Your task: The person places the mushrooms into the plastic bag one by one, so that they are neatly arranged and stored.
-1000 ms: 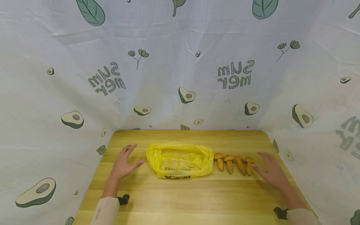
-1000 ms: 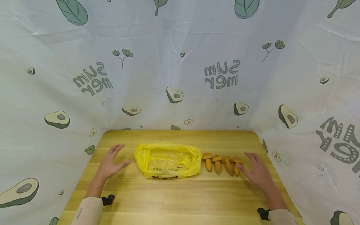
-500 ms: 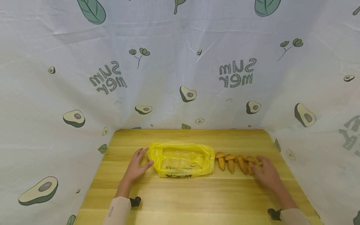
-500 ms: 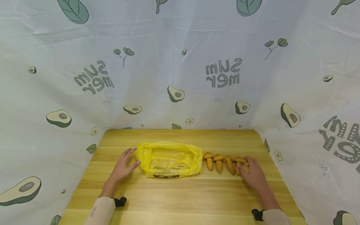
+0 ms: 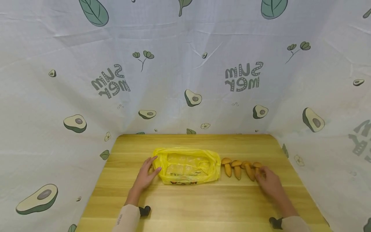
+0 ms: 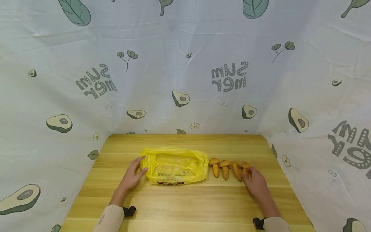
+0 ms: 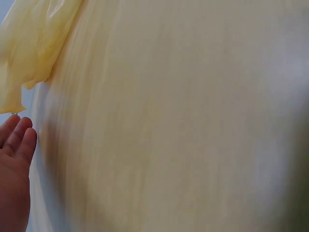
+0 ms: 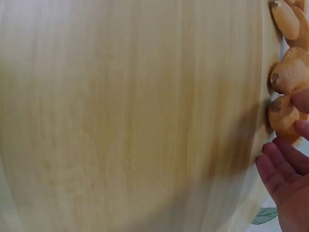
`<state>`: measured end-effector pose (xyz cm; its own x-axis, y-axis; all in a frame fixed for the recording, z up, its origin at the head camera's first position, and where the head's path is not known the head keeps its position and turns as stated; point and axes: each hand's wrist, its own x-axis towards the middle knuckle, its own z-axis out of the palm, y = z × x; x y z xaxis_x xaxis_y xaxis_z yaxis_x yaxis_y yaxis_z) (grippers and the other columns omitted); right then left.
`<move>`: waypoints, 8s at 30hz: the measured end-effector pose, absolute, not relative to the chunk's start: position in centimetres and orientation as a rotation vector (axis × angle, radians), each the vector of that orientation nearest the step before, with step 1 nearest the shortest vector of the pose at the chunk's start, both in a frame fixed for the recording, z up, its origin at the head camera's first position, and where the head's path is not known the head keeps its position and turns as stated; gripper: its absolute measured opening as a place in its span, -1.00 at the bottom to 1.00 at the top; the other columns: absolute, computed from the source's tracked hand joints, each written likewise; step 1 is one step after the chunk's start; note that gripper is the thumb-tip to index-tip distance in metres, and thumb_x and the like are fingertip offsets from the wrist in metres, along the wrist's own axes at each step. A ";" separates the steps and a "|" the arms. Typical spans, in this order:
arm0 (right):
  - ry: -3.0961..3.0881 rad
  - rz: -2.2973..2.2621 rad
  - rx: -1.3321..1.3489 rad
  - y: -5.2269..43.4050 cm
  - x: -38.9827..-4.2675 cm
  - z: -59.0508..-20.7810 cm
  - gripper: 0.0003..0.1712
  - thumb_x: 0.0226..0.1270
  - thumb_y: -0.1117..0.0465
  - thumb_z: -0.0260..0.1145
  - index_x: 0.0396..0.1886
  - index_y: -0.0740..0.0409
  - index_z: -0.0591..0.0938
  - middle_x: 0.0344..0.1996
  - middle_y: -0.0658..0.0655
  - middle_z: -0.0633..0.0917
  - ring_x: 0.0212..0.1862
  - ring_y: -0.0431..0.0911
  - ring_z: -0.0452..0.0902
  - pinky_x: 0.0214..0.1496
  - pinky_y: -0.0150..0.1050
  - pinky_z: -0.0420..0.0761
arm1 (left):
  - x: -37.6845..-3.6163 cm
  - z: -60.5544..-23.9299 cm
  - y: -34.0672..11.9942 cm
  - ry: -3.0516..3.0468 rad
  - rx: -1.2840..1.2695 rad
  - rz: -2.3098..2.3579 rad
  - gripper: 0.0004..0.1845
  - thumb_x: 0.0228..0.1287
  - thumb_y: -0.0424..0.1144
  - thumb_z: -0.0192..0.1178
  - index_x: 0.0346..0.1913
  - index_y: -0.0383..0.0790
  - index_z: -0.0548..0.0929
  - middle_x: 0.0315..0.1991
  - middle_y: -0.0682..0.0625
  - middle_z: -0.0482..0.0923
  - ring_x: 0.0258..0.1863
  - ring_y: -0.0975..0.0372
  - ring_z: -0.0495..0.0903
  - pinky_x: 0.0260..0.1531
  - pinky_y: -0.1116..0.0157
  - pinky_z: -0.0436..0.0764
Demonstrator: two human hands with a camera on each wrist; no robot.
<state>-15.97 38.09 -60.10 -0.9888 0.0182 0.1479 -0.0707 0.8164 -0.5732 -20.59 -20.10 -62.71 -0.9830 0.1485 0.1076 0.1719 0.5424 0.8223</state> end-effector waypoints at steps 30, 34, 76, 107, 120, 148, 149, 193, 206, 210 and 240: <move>-2.719 1.141 -0.357 37.0 -15.8 -60.2 -0.39 0.38 0.04 0.43 0.23 0.36 0.55 -0.04 0.49 0.72 -0.20 -0.04 0.72 -0.36 -0.48 0.59 | -20.2 -64.1 -19.4 -2.585 -0.301 -1.676 -0.35 0.41 -0.06 0.35 0.50 0.03 0.43 0.47 -0.15 0.37 0.42 -0.08 0.42 0.40 -0.16 0.39; -2.671 1.198 -0.426 36.1 -15.8 -59.3 -0.36 0.36 0.00 0.44 0.27 0.31 0.56 -0.06 0.43 0.73 -0.30 -0.41 0.54 -0.39 -0.45 0.61 | -20.2 -63.9 -19.4 -2.591 -0.287 -1.694 -0.35 0.39 -0.07 0.36 0.50 0.02 0.44 0.48 -0.13 0.37 0.44 -0.05 0.40 0.42 -0.14 0.38; -2.586 1.574 -0.109 21.6 -20.1 -56.4 -0.39 0.30 0.12 0.53 0.26 0.31 0.59 0.06 0.31 0.68 -0.09 -0.04 0.64 -0.15 -0.57 0.59 | -20.4 -64.6 -18.8 -2.500 -0.240 -1.743 -0.25 0.35 -0.15 0.41 0.53 -0.18 0.37 0.49 -0.27 0.34 0.28 -0.11 0.55 0.29 -0.09 0.52; -2.556 1.742 0.006 11.8 -21.9 -57.8 -0.47 0.16 0.23 0.60 0.13 0.25 0.67 -0.01 0.23 0.70 -0.18 -0.07 0.65 -0.17 -0.34 0.69 | -20.3 -64.6 -18.7 -2.535 -0.237 -1.669 -0.24 0.39 -0.08 0.36 0.55 -0.21 0.32 0.51 -0.31 0.30 0.30 -0.14 0.55 0.30 -0.05 0.54; -2.588 1.789 0.089 7.9 -22.2 -58.4 -0.45 0.14 0.23 0.60 0.13 0.28 0.66 -0.04 0.23 0.70 -0.23 -0.08 0.65 -0.21 -0.31 0.71 | -20.3 -64.0 -18.9 -2.546 -0.177 -1.668 -0.16 0.36 -0.08 0.39 0.58 -0.24 0.26 0.55 -0.37 0.21 0.31 -0.17 0.52 0.33 -0.07 0.50; -2.653 1.748 0.067 1.8 -22.5 -60.5 -0.48 0.10 0.24 0.60 0.04 0.33 0.65 -0.10 0.22 0.70 -0.24 -0.10 0.61 -0.21 -0.25 0.70 | -20.2 -65.1 -18.6 -2.492 -0.200 -1.668 -0.20 0.36 -0.12 0.40 0.56 -0.24 0.32 0.49 -0.30 0.34 0.29 -0.10 0.56 0.29 -0.06 0.54; -2.655 1.730 0.076 1.7 -22.6 -60.5 -0.48 0.09 0.26 0.60 0.03 0.35 0.65 -0.11 0.23 0.70 -0.25 -0.10 0.61 -0.22 -0.25 0.70 | -20.2 -65.1 -18.6 -2.490 -0.201 -1.670 -0.20 0.35 -0.12 0.40 0.56 -0.24 0.32 0.49 -0.30 0.34 0.29 -0.10 0.56 0.28 -0.05 0.55; -2.721 1.589 0.247 5.8 -22.2 -60.2 -0.52 0.30 0.18 0.52 0.10 0.35 0.63 -0.10 0.27 0.68 -0.12 0.01 0.62 -0.02 -0.07 0.68 | -20.0 -64.4 -18.7 -2.487 -0.135 -1.741 -0.23 0.40 -0.19 0.36 0.57 -0.21 0.29 0.49 -0.32 0.32 0.31 -0.14 0.52 0.28 -0.02 0.55; -2.744 1.499 0.315 8.2 -21.4 -59.0 -0.44 0.33 0.14 0.50 0.22 0.32 0.60 0.02 0.30 0.69 -0.02 0.09 0.64 0.01 -0.05 0.71 | -20.0 -64.2 -18.6 -2.502 -0.120 -1.773 -0.23 0.40 -0.19 0.36 0.58 -0.19 0.28 0.50 -0.30 0.33 0.35 -0.10 0.51 0.30 0.02 0.54; -2.736 1.479 0.311 9.1 -21.3 -58.7 -0.44 0.32 0.13 0.51 0.23 0.29 0.62 0.02 0.28 0.70 -0.02 0.08 0.63 0.01 -0.06 0.71 | -20.0 -64.3 -18.7 -2.508 -0.126 -1.764 -0.23 0.40 -0.18 0.36 0.58 -0.19 0.28 0.49 -0.30 0.34 0.33 -0.09 0.52 0.28 0.05 0.56; -2.638 1.393 0.240 17.7 -21.0 -57.2 -0.48 0.28 0.18 0.54 0.16 0.32 0.64 -0.01 0.34 0.70 -0.02 0.16 0.65 0.06 0.07 0.69 | -20.3 -64.4 -18.6 -2.523 -0.122 -1.743 -0.21 0.40 -0.16 0.35 0.60 -0.18 0.25 0.53 -0.31 0.28 0.38 -0.12 0.48 0.32 -0.03 0.52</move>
<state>-20.97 17.66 -57.22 -0.9762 -0.0715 0.2050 -0.2096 0.5565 -0.8040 -20.28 -18.61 -64.41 -0.9942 0.0240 0.1052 0.1069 0.3527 0.9296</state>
